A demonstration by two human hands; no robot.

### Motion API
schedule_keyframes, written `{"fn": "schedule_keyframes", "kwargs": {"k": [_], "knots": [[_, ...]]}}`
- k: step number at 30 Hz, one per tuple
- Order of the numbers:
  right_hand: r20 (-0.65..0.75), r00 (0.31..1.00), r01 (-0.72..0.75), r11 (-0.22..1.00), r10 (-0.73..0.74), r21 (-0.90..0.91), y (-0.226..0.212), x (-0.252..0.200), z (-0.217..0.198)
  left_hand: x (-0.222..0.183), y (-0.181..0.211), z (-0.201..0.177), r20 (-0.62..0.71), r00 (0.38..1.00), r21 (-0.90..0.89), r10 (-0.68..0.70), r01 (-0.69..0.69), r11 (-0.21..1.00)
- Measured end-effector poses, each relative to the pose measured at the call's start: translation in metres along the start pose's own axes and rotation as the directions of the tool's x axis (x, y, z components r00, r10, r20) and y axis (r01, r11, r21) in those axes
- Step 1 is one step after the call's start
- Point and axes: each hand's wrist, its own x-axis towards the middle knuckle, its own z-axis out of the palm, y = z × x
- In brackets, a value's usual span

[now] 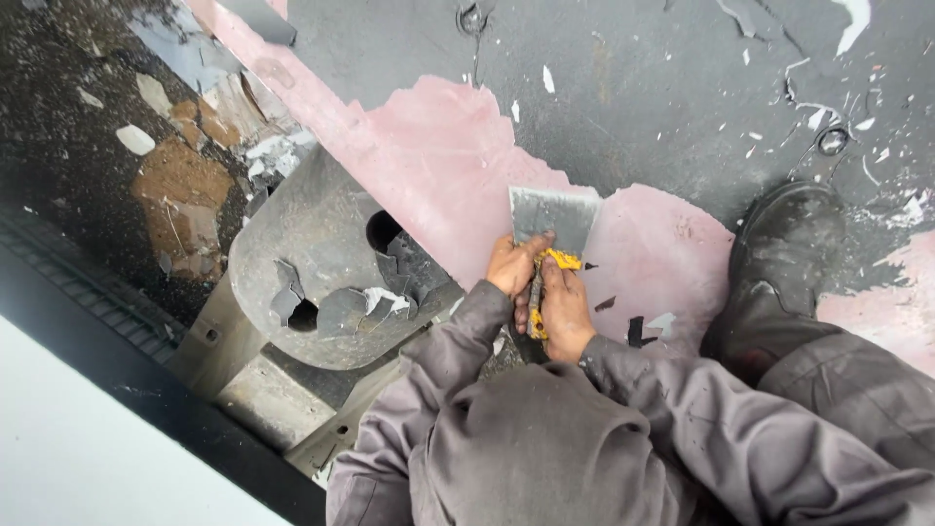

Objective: Scraping a grey coating or paint from a pinkish surface using a handheld scraper.

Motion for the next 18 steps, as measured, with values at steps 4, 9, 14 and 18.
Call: {"fn": "schedule_keyframes", "kwargs": {"k": [4, 9, 14, 18], "knots": [[-0.06, 0.997, -0.045, 0.999, 0.044, -0.01, -0.015, -0.007, -0.023, 0.016, -0.037, 0.024, 0.012, 1.0, 0.022, 0.009, -0.009, 1.0], [-0.017, 0.992, -0.126, 0.988, 0.125, -0.088, -0.036, 0.0, -0.039, 0.005, -0.017, 0.045, -0.059, 0.996, -0.081, -0.064, 0.059, 0.995], [-0.058, 0.99, -0.139, 0.975, 0.131, -0.172, -0.041, -0.005, -0.043, 0.013, -0.024, 0.052, -0.088, 0.996, -0.123, -0.033, 0.022, 0.992], [0.02, 0.997, -0.071, 0.965, 0.078, -0.253, -0.049, 0.008, -0.056, 0.02, -0.034, 0.063, -0.117, 0.993, -0.155, 0.005, -0.023, 0.988]]}}
